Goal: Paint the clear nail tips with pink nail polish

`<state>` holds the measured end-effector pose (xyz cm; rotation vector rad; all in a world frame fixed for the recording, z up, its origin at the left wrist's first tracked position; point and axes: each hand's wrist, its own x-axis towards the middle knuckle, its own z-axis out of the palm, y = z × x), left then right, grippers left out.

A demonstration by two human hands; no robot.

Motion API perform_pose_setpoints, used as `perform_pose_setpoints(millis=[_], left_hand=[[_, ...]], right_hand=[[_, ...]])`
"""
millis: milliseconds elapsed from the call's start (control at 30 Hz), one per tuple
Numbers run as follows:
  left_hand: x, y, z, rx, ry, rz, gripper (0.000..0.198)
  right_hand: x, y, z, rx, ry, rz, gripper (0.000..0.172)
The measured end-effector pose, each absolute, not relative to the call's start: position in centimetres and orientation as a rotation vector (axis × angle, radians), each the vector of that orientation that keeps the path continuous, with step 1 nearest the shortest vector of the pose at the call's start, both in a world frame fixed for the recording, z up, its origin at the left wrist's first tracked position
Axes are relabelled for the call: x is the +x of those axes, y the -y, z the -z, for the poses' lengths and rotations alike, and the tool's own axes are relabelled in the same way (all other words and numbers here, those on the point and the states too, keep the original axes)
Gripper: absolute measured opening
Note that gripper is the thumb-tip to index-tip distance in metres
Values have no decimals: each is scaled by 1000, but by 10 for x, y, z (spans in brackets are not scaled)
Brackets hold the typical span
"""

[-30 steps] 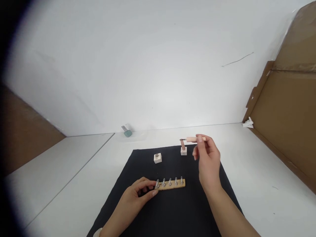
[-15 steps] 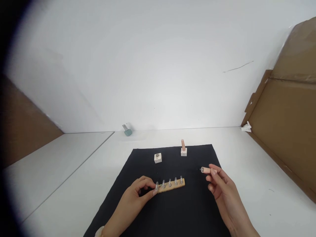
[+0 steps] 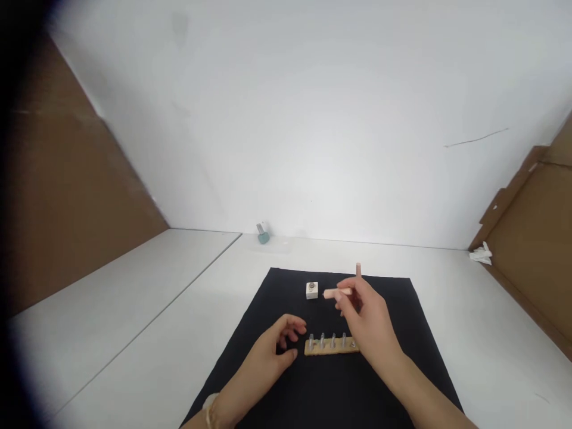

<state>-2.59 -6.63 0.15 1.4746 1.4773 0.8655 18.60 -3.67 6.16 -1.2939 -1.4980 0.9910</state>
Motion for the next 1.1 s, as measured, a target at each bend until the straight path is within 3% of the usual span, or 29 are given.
perform_pose_setpoints(millis=[100,233,400,1100], left_hand=[[-35,51,-6,1375,-1486,-884,47],[-34,18,-11,1422,-1529,-918,58],[-19,-9,1,1547,-1572,-873,31],[-26,-13,17,1753,-1548,-930,22]], right_hand=[[167,14,-63,-1288,1750,-796,12],[157,-9,-59,-1336,1942,-630,9],[156,-20,-56,-1429,2033,-530,12],[143,-15,-72,-1524,2237,-327,16]])
